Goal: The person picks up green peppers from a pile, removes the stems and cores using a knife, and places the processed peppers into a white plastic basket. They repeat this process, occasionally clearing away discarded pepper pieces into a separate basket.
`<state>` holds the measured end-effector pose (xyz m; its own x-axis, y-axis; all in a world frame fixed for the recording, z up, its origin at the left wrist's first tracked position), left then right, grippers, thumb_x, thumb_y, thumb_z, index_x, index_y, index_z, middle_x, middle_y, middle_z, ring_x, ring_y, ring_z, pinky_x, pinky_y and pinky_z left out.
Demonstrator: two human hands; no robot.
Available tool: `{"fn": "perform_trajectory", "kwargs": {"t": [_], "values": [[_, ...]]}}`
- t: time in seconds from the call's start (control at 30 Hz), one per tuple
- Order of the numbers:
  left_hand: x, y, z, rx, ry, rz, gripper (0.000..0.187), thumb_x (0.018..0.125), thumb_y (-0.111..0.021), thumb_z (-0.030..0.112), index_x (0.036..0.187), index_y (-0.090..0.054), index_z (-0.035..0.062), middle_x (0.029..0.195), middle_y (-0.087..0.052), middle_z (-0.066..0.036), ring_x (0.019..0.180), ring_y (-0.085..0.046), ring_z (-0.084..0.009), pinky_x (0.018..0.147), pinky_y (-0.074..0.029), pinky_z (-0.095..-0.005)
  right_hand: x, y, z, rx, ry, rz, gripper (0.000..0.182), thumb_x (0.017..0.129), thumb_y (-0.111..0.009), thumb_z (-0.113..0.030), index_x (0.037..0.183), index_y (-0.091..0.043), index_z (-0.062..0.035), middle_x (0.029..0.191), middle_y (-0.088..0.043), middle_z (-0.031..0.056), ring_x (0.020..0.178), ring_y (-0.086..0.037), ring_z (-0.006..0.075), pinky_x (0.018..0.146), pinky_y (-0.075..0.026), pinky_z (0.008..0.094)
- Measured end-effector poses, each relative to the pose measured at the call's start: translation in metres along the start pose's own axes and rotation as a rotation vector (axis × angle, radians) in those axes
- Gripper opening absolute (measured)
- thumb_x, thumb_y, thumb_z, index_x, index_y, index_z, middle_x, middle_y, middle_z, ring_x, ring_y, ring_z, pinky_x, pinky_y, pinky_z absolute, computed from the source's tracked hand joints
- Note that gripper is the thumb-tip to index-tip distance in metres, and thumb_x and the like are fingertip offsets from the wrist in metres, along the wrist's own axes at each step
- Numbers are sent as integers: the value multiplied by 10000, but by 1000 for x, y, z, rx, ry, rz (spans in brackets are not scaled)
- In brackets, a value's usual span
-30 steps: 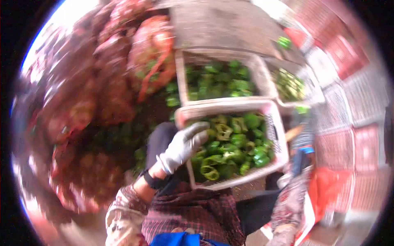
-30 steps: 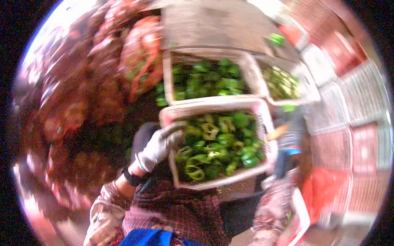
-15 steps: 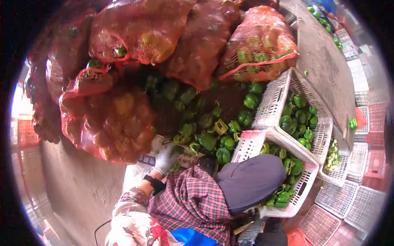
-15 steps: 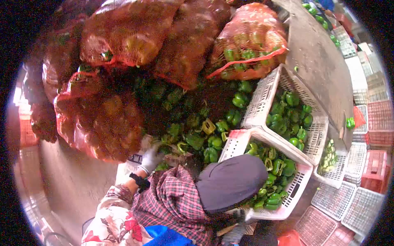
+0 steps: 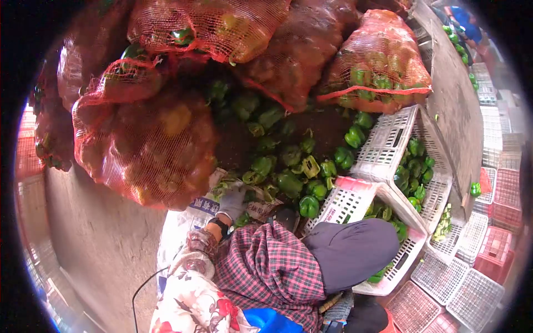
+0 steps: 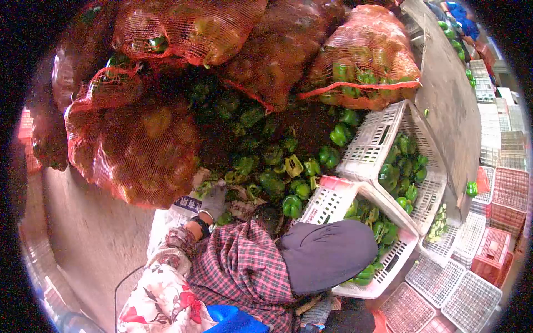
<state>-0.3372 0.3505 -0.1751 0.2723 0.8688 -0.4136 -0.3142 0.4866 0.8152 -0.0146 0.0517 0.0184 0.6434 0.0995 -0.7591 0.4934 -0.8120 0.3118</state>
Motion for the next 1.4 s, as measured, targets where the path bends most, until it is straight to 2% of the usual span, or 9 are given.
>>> {"fn": "perform_trajectory", "kwargs": {"t": [0.3,0.5,0.57,0.67,0.87,1.1,1.23,1.3,1.4], "values": [[-59,34,-53,-947,411,196,317,849,-647,283,1034,-611,28,934,-667,-129,760,-660,-199,639,-517,-363,7,2,3,-40,-27,-26,504,962,-458,-432,1348,-477,-109,1196,-563,17,927,-524,126,812,-460,293],[-83,37,-55,-1874,387,367,174,896,-563,129,1042,-613,49,928,-650,-60,865,-621,-180,771,-510,-330,14,3,4,-38,-32,-50,509,962,-453,-437,1353,-471,-112,1210,-557,17,939,-522,130,823,-457,298],[-63,43,-47,-2326,531,183,267,878,-566,130,1128,-580,38,953,-642,-74,896,-615,-214,817,-509,-368,17,3,4,-18,-24,-58,511,962,-452,-439,1355,-469,-113,1214,-555,17,943,-522,132,826,-457,300],[-41,113,10,-2331,36,-24,396,861,-580,184,1232,-532,50,1087,-624,-84,972,-604,-218,860,-510,-362,22,1,2,17,-7,-77,514,962,-450,-442,1358,-466,-114,1221,-552,17,949,-521,134,832,-455,302],[6,224,193,-2239,-314,-240,456,820,-634,173,1232,-502,29,1045,-602,-85,875,-597,-166,795,-504,-318,33,7,-7,109,52,-128,520,962,-445,-447,1363,-461,-117,1234,-546,17,961,-519,138,842,-453,307],[37,130,412,-1257,-765,-726,316,846,-647,208,1110,-607,40,927,-648,-12,872,-603,-113,799,-482,-278,34,19,-2,183,46,-113,526,963,-440,-453,1369,-454,-120,1249,-540,17,976,-517,143,855,-451,313],[37,80,398,-770,-1059,-929,327,939,-540,253,1171,-594,29,1046,-639,-58,950,-581,-115,819,-481,-296,34,22,8,193,13,-99,530,963,-438,-456,1373,-450,-122,1258,-536,17,984,-516,146,862,-449,316],[55,126,322,-1121,-635,-956,359,952,-534,249,1226,-570,21,1098,-621,-44,1009,-554,-116,885,-465,-286,33,25,13,190,-9,-87,531,963,-436,-458,1375,-449,-123,1263,-534,17,988,-515,147,866,-449,318],[60,184,188,-1187,-489,-317,350,971,-508,305,1159,-599,24,988,-633,-25,891,-597,-122,743,-504,-290,35,25,16,186,-38,-76,534,963,-434,-461,1377,-446,-124,1269,-531,17,994,-514,149,871,-447,320]]}}
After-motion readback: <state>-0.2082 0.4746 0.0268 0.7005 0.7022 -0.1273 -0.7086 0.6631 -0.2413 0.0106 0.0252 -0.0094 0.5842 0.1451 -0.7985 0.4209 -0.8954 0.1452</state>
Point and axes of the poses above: each hand's wrist, its own x-axis towards the middle knuckle, its own y-axis out of the back of the hand, z = x × y, the point moved 7 cm from there along x, towards the middle knuckle
